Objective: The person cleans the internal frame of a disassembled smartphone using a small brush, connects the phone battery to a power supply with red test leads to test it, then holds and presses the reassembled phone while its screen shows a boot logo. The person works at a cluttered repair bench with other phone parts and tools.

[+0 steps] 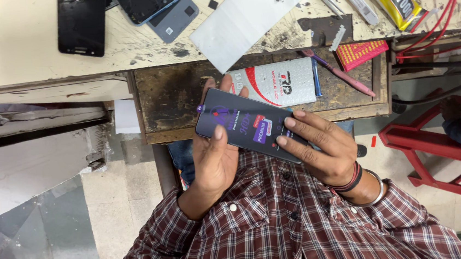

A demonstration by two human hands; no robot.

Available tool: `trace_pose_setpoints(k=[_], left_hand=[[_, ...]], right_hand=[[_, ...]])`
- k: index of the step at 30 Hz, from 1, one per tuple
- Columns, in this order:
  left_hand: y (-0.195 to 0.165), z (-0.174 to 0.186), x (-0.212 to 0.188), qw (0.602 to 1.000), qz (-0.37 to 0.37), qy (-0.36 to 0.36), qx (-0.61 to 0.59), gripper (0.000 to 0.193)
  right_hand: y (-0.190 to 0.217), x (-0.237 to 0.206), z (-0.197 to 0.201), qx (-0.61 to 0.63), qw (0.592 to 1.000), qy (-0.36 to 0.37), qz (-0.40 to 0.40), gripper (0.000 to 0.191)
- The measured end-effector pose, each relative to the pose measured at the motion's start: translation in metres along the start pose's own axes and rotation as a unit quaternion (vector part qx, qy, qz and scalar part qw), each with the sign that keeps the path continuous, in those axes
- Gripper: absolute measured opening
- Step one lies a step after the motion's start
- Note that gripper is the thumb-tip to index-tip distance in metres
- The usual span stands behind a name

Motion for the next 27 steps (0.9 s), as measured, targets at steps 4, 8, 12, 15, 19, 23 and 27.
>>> trace_pose_setpoints(k=[4,8,12,15,19,23,27], left_hand=[[0.005,0.008,0.001,0.995,0.028,-0.082,-0.051,0.068],[0.003,0.008,0.0,0.995,0.018,-0.085,-0.048,0.064],[-0.001,0.009,-0.002,0.996,-0.007,-0.075,-0.052,0.062],[-0.007,0.008,-0.004,0.997,-0.028,-0.043,-0.057,0.061],[-0.007,0.006,-0.004,0.999,-0.04,-0.001,-0.036,0.06],[0.001,0.001,-0.004,0.999,-0.026,0.034,-0.01,0.06],[-0.001,0.008,-0.009,0.994,-0.046,0.015,0.093,0.067]], right_hand=[[0.003,-0.001,-0.004,0.009,1.0,0.024,0.008,0.038],[0.002,-0.006,-0.008,0.024,0.999,0.036,-0.001,0.046],[-0.009,-0.015,-0.011,0.006,0.997,-0.005,-0.083,0.036],[-0.038,-0.035,-0.012,0.183,0.943,-0.093,-0.262,0.03],[-0.05,-0.064,-0.043,0.511,0.748,-0.08,-0.417,0.042],[-0.052,-0.084,-0.06,0.534,0.704,-0.063,-0.463,0.031],[-0.054,-0.093,-0.056,0.458,0.761,-0.056,-0.456,0.028]])
Point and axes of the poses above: each hand's wrist, its own x-axis towards the middle knuckle, its own z-axis out of the back of the hand, y = z × x, the point moved 8 cm from there along x, towards the middle knuckle, and after that the axes turned 8 degrees about z, right-handed, at the moved point
